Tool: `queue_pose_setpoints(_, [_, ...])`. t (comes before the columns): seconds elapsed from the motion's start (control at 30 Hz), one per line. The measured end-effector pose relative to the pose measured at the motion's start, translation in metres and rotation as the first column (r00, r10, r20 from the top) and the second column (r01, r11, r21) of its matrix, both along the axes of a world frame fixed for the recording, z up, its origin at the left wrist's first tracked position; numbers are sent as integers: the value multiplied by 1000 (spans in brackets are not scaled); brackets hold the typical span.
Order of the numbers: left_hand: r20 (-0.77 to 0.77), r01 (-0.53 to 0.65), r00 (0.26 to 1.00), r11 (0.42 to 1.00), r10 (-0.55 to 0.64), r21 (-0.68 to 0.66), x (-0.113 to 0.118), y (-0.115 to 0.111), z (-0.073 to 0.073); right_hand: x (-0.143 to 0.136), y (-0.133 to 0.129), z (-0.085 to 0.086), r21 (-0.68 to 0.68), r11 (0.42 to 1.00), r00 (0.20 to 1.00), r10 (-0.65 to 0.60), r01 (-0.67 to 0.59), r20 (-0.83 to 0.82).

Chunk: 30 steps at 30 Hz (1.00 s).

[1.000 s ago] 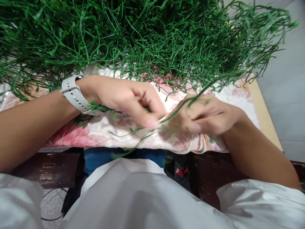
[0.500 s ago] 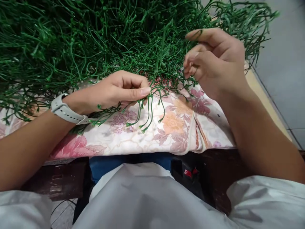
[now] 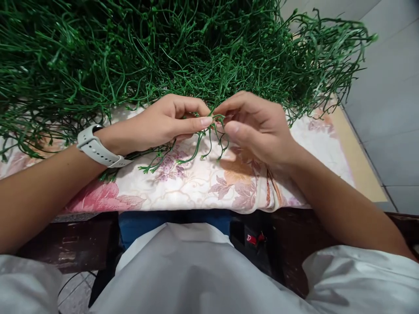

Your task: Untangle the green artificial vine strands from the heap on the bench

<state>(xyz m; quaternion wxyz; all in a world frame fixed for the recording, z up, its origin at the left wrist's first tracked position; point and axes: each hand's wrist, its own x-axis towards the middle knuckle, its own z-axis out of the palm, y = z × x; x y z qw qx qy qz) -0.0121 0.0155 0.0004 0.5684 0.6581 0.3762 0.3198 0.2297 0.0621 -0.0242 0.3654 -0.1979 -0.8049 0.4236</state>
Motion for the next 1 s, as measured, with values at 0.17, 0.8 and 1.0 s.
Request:
queue_pose_setpoints(0.17, [5,19,1000,1000,-19,7,1,1,-1,-2,-5,-3,26,1000,1000,1,-2,23])
queue_pose_setpoints(0.8, [-68,507,856,858,-513,-85,9,-8,20,10,-3,34,-2,730,698,654,-683,292])
queue_pose_setpoints(1.0, [-17,350,937,937,-350,3,-11,-2,23,43,33,43,125,927,931,361,-353,-50])
